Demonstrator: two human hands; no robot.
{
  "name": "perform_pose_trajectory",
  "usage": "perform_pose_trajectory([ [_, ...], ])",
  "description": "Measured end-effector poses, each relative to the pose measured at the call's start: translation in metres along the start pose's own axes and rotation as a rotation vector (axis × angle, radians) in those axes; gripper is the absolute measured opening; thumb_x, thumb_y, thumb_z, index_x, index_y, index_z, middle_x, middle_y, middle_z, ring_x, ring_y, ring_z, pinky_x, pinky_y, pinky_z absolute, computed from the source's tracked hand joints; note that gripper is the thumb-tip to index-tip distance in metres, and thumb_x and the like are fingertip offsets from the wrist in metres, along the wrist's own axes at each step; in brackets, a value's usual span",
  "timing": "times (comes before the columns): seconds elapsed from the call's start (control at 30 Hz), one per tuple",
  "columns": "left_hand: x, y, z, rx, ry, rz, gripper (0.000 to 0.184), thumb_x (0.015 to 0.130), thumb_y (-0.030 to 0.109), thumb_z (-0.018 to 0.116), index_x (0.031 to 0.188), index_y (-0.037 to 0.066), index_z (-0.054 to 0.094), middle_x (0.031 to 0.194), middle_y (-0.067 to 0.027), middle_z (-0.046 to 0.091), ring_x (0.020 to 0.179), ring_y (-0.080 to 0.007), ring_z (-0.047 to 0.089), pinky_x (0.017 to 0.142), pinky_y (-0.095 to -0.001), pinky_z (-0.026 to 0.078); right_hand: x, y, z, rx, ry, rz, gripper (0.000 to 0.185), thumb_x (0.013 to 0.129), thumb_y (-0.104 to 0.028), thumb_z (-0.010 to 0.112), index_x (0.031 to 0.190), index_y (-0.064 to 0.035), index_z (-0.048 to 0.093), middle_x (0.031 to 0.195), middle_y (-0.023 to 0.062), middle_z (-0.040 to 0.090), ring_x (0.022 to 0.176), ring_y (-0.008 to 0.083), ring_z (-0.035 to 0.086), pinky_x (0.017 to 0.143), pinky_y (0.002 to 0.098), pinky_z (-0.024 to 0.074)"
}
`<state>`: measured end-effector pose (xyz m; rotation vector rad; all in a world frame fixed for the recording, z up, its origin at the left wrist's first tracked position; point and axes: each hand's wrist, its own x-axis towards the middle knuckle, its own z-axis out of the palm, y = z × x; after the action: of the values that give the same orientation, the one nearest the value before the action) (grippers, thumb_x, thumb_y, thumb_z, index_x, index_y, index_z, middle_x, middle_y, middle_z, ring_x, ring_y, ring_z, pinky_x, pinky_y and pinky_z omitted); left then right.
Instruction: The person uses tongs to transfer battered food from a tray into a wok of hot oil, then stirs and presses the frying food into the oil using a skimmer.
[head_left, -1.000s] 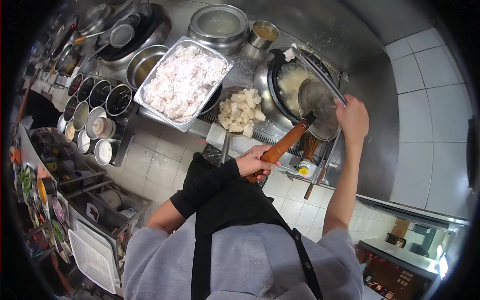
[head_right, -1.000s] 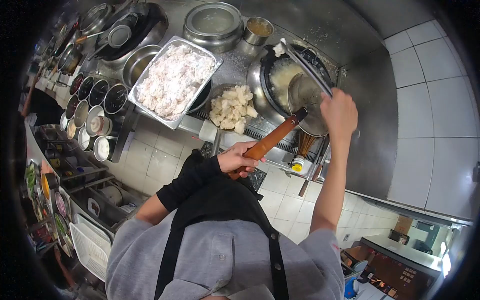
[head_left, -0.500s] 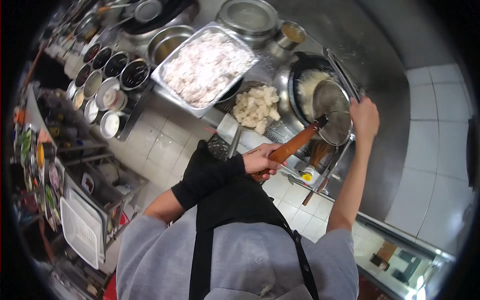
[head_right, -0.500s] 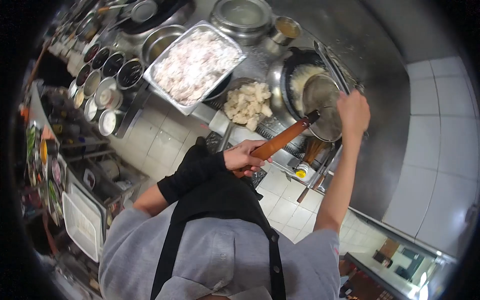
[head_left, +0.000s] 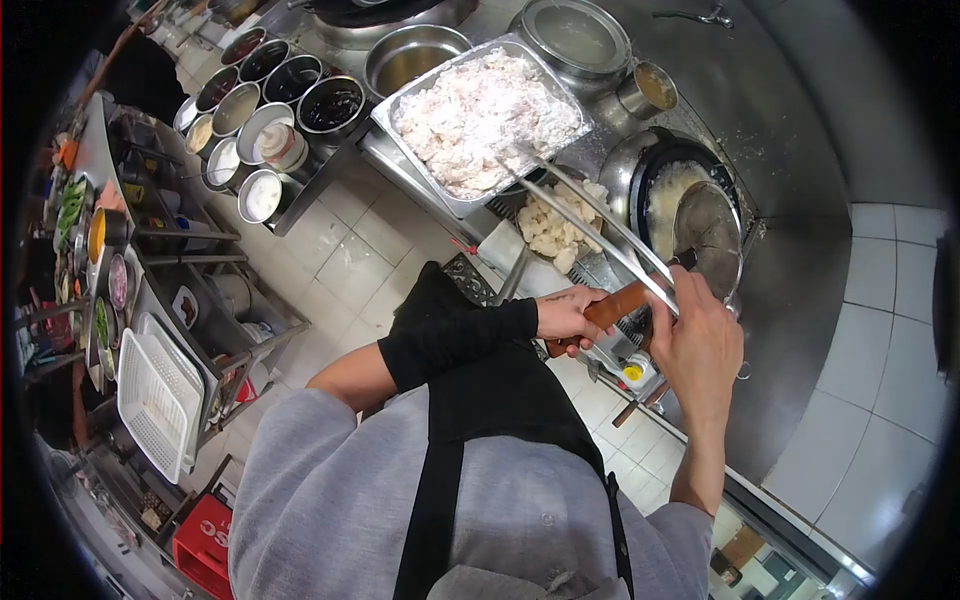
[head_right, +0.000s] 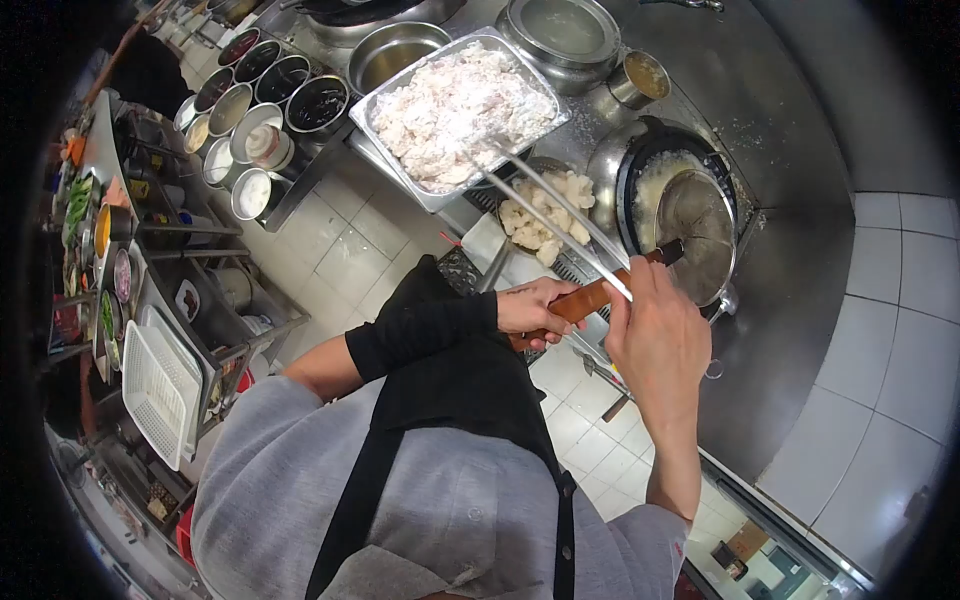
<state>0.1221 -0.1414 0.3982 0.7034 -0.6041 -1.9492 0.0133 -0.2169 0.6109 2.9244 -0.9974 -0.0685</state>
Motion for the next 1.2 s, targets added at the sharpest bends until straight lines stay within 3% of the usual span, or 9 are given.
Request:
perform_pose_trajectory([
  [0.13, 0.0, -0.001, -0.002, -0.036, -0.009, 0.045, 0.032, 0.094, -0.003, 0.063, 0.125, -0.002, 0.055, 0.099, -0.0081, 0.063, 0.063, -0.0115, 0.056, 0.047, -0.0295, 0.052, 0.008, -0.024, -0.001, -0.093, -0.049, -0.142, 0.038, 0.091, -0.021, 0.074, 0.122, -0.0027, 0.061, 0.097, 0.011, 0.063, 0.08, 0.0302, 0.069, 0.066, 0.0409, 0.0552],
  [0.27, -0.015, 0.031, 0.017, 0.103, 0.08, -0.12, 0.01, 0.097, 0.004, 0.059, 0.105, 0.001, 0.065, 0.068, -0.0001, 0.055, 0.053, -0.0102, 0.053, 0.045, -0.0305, 0.052, 0.027, -0.046, 0.054, -0.363, 0.003, -0.277, 0.049, 0.086, -0.022, 0.075, 0.127, -0.0002, 0.059, 0.1, 0.0103, 0.062, 0.08, 0.026, 0.067, 0.07, 0.038, 0.0562],
  [0.37, 0.014, -0.024, -0.014, 0.071, -0.007, -0.045, 0.017, 0.095, 0.002, 0.06, 0.112, 0.0, 0.061, 0.071, -0.0026, 0.055, 0.053, -0.0108, 0.053, 0.045, -0.0302, 0.051, 0.02, -0.031, 0.072, -0.335, 0.1, -0.285, 0.04, 0.09, -0.021, 0.071, 0.125, -0.0027, 0.062, 0.097, 0.0087, 0.062, 0.079, 0.0259, 0.067, 0.07, 0.0383, 0.0568],
  [0.47, 0.009, -0.019, -0.007, -0.04, 0.01, 0.044, 0.027, 0.094, -0.001, 0.061, 0.121, -0.002, 0.056, 0.072, -0.0046, 0.055, 0.053, -0.0109, 0.052, 0.045, -0.0304, 0.049, 0.009, -0.017, 0.076, -0.194, 0.128, -0.159, 0.029, 0.095, -0.019, 0.07, 0.12, -0.0045, 0.066, 0.092, 0.0091, 0.063, 0.077, 0.0287, 0.068, 0.068, 0.0402, 0.0566],
  [0.57, 0.009, -0.011, -0.01, 0.054, -0.051, 0.004, 0.041, 0.096, -0.004, 0.061, 0.135, 0.001, 0.052, 0.091, -0.0037, 0.057, 0.065, -0.0088, 0.05, 0.046, -0.0254, 0.043, 0.007, -0.006, 0.058, -0.012, 0.145, -0.066, 0.028, 0.096, -0.019, 0.07, 0.119, -0.0037, 0.066, 0.091, 0.0118, 0.065, 0.078, 0.0316, 0.069, 0.067, 0.042, 0.0555],
  [0.73, 0.006, 0.008, 0.008, -0.041, -0.022, -0.034, 0.044, 0.097, -0.007, 0.06, 0.14, 0.0, 0.049, 0.102, -0.0069, 0.059, 0.067, -0.0098, 0.049, 0.049, -0.0267, 0.044, -0.013, 0.017, 0.034, 0.126, 0.271, 0.136, 0.023, 0.096, -0.02, 0.07, 0.11, -0.0026, 0.068, 0.096, 0.016, 0.071, 0.08, 0.0378, 0.072, 0.068, 0.0464, 0.0568],
  [0.97, 0.012, 0.007, 0.02, -0.007, -0.081, -0.11, 0.049, 0.097, -0.008, 0.059, 0.144, 0.0, 0.046, 0.118, -0.0082, 0.058, 0.068, -0.01, 0.05, 0.049, -0.0257, 0.044, 0.001, 0.121, 0.049, -0.155, -0.049, 0.599, 0.029, 0.093, -0.028, 0.071, 0.105, -0.0024, 0.075, 0.1, 0.0225, 0.075, 0.092, 0.0431, 0.073, 0.08, 0.0524, 0.0579],
  [1.03, 0.015, 0.005, 0.025, 0.024, -0.102, -0.15, 0.051, 0.097, -0.008, 0.059, 0.145, 0.0, 0.045, 0.118, -0.008, 0.058, 0.068, -0.0094, 0.05, 0.049, -0.0254, 0.045, 0.019, 0.155, 0.076, -0.188, 0.03, 0.543, 0.022, 0.09, -0.022, 0.07, 0.093, -0.0015, 0.076, 0.096, 0.0221, 0.076, 0.092, 0.0407, 0.074, 0.081, 0.0505, 0.0592],
  [1.2, 0.018, -0.003, 0.03, 0.021, -0.146, -0.181, 0.053, 0.097, -0.009, 0.059, 0.147, 0.002, 0.044, 0.118, -0.0072, 0.059, 0.067, -0.0086, 0.049, 0.049, -0.0249, 0.045, 0.068, 0.199, 0.124, -0.155, -0.007, 0.5, 0.02, 0.086, -0.014, 0.065, 0.095, -0.0007, 0.077, 0.096, 0.0217, 0.076, 0.094, 0.0407, 0.074, 0.083, 0.0506, 0.0594],
])
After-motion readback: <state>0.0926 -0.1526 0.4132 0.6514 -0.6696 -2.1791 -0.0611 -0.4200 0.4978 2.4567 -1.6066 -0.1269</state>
